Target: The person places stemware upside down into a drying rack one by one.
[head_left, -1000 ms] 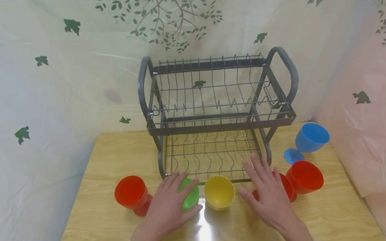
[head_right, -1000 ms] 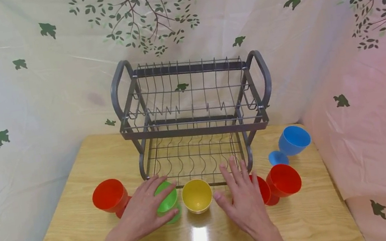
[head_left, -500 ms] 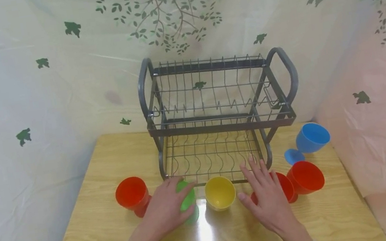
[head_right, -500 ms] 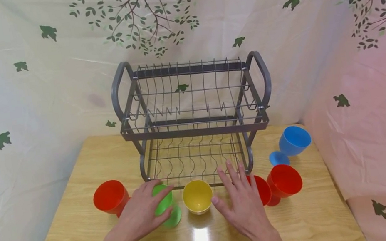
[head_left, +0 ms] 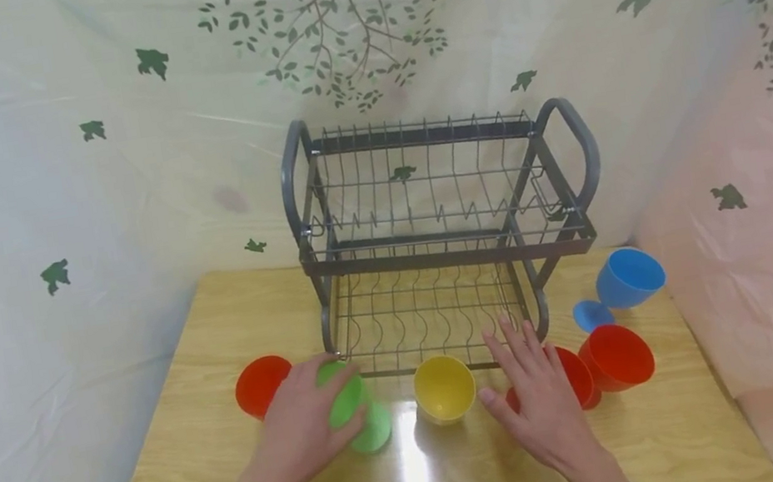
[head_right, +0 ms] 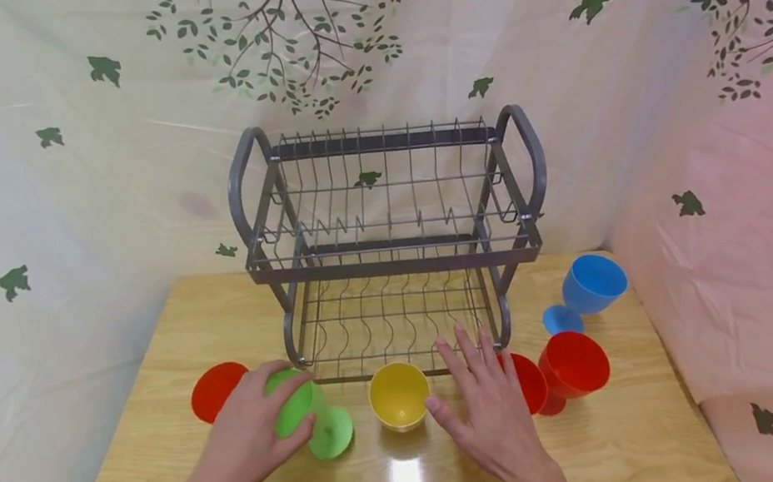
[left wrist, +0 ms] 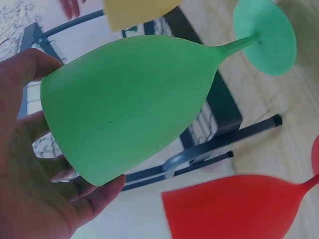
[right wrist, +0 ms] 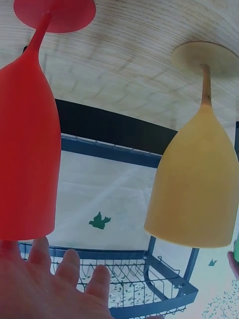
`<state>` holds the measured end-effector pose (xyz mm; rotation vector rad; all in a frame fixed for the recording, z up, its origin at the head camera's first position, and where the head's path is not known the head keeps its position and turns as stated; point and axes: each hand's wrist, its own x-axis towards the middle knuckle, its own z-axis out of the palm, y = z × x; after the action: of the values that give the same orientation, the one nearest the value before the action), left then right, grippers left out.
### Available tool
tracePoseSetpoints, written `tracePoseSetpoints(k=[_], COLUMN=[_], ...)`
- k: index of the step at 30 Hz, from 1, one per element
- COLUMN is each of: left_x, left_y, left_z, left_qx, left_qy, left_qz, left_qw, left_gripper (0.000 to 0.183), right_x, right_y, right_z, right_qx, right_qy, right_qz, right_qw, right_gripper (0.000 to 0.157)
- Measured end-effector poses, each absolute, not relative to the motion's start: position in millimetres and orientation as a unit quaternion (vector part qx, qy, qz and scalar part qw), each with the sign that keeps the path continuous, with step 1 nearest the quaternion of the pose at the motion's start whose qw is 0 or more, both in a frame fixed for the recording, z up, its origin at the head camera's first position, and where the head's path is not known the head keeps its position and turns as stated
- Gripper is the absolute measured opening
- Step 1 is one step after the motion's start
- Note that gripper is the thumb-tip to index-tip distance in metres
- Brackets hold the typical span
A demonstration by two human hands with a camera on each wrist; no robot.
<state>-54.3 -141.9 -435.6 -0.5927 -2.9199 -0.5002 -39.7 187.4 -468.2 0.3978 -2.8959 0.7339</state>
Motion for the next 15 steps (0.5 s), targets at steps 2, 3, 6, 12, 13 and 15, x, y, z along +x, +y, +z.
tracePoseSetpoints(k=[2, 3, 6, 12, 13, 15], left_x=[-52.8, -52.1, -50.0, -47.0, -46.5, -45.4], left_y=[-145.5, -147.6, -152.7, -161.8, -163.4, -166.0], left_z=[-431.0, -428.7, -422.2, -411.9, -411.2, -410.4], left_qx=[-0.188, -0.186, -0.178, -0.180, -0.182, -0.183], left_qy=[-0.964, -0.963, -0.960, -0.938, -0.931, -0.918], left_qz=[-0.175, -0.179, -0.194, -0.243, -0.254, -0.278], left_qw=[0.071, 0.078, 0.095, 0.168, 0.186, 0.216], left_gripper=[0.049, 0.049, 0.049, 0.051, 0.051, 0.052], right_x=[-39.8, -39.7, -39.4, -38.5, -38.4, -38.1], right_y=[187.7, 187.8, 188.3, 188.2, 187.8, 187.0], right_z=[-466.8, -466.1, -463.9, -460.1, -459.4, -458.0], right_qx=[0.128, 0.127, 0.122, 0.119, 0.120, 0.122], right_qy=[-0.960, -0.960, -0.961, -0.959, -0.958, -0.956], right_qz=[0.242, 0.242, 0.243, 0.251, 0.253, 0.257], right_qw=[0.064, 0.064, 0.060, 0.062, 0.066, 0.072], right_gripper=[0.075, 0.075, 0.075, 0.075, 0.074, 0.074])
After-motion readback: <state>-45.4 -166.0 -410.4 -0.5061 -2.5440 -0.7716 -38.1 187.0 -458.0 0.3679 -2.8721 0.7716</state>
